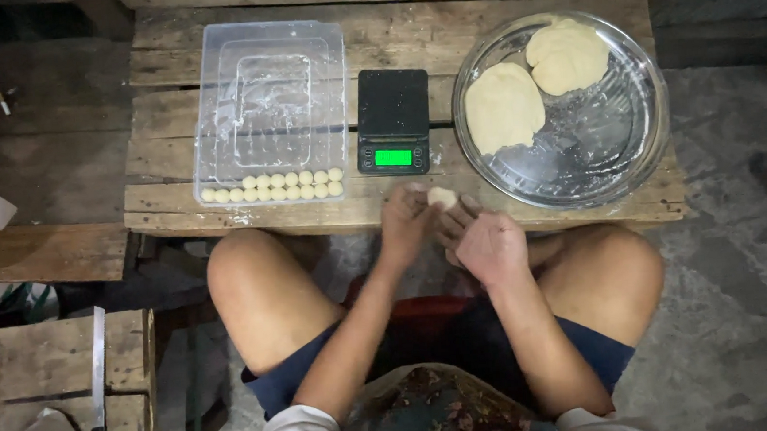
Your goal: Weighing small pieces of dough on a digital scale and rolling them into small balls.
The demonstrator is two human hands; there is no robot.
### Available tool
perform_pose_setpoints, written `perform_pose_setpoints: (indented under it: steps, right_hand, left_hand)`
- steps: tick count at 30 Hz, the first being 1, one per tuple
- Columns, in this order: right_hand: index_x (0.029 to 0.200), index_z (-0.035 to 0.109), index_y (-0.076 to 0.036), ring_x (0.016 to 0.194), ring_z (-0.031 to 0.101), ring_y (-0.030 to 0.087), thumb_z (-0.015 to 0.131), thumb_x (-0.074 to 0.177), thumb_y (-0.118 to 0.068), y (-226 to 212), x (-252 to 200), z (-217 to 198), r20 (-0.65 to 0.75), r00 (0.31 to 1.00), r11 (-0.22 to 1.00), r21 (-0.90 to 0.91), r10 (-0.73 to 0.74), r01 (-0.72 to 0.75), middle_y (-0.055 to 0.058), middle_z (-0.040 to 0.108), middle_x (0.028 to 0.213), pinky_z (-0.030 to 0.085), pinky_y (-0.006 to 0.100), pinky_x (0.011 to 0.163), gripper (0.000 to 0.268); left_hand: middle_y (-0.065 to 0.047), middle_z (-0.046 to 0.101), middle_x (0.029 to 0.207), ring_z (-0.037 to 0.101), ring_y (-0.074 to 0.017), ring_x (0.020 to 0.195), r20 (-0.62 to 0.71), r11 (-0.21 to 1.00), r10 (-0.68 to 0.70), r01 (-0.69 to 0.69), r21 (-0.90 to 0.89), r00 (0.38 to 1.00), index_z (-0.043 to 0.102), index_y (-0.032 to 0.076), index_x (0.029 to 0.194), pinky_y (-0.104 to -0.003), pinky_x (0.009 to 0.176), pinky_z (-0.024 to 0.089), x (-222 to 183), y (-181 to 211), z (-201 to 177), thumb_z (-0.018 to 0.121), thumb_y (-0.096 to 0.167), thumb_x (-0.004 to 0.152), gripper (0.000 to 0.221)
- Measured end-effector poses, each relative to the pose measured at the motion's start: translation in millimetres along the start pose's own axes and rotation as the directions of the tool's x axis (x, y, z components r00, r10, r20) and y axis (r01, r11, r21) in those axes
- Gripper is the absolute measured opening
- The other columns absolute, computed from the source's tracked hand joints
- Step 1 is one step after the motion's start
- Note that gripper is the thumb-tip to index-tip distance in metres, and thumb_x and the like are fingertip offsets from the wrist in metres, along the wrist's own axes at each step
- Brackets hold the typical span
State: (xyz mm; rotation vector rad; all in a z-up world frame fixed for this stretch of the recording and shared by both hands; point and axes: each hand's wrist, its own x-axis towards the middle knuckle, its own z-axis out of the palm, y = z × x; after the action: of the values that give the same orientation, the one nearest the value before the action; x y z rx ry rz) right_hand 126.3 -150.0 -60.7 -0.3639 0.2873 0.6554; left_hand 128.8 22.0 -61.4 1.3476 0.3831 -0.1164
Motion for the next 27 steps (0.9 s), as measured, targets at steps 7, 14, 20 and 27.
perform_pose_setpoints:
  steps: [7,14,20,27]
  right_hand:
    - [0.122,0.067,-0.015,0.138,0.053,0.044,0.053,0.085,-0.011,6.0,7.2,-21.4,-0.202,0.958,0.978,-0.01,-0.205,0.207,0.02,0.062,0.139,0.032,0.062,0.115,0.039]
    - [0.123,0.065,-0.015,0.124,0.066,0.04,0.056,0.081,-0.003,7.9,5.8,-7.5,-0.341,0.912,0.973,-0.064,-0.229,0.22,0.016,0.068,0.124,0.048,0.055,0.103,0.045]
    - [0.124,0.068,-0.025,0.129,0.063,0.033,0.054,0.087,-0.007,7.4,13.3,-35.8,-0.314,0.916,0.967,-0.13,-0.248,0.217,0.012,0.069,0.133,0.046,0.049,0.104,0.043]
    - [0.132,0.064,-0.021,0.112,0.071,0.028,0.053,0.098,-0.009,11.1,16.2,-41.8,-0.35,0.883,0.925,-0.325,-0.311,0.197,0.012,0.072,0.127,0.053,0.043,0.091,0.037]
  left_hand:
    - [-0.01,0.071,0.077,0.069,-0.0301,0.074,-0.106,0.8,0.349,-0.237,0.551,0.931,0.06,0.015,0.099,-0.041,0.064,0.052,69.9,47.5,-42.6,0.082,0.021,0.083,0.027]
    - [-0.005,0.066,0.101,0.07,-0.0293,0.101,0.069,0.42,0.321,-0.207,0.884,0.945,0.064,0.018,0.104,-0.046,0.088,0.057,130.6,82.9,-54.6,0.076,0.048,0.089,0.035]
    - [-0.013,0.064,0.088,0.071,-0.0389,0.087,0.136,0.17,0.497,-0.25,0.953,0.857,0.066,0.011,0.098,-0.053,0.077,0.057,91.3,93.1,-67.7,0.066,0.035,0.099,0.024]
    - [-0.02,0.072,0.081,0.071,-0.0428,0.087,0.269,0.387,0.131,-0.299,0.872,0.954,0.071,0.009,0.09,-0.054,0.075,0.055,-17.8,84.6,-93.2,0.054,0.036,0.1,0.034]
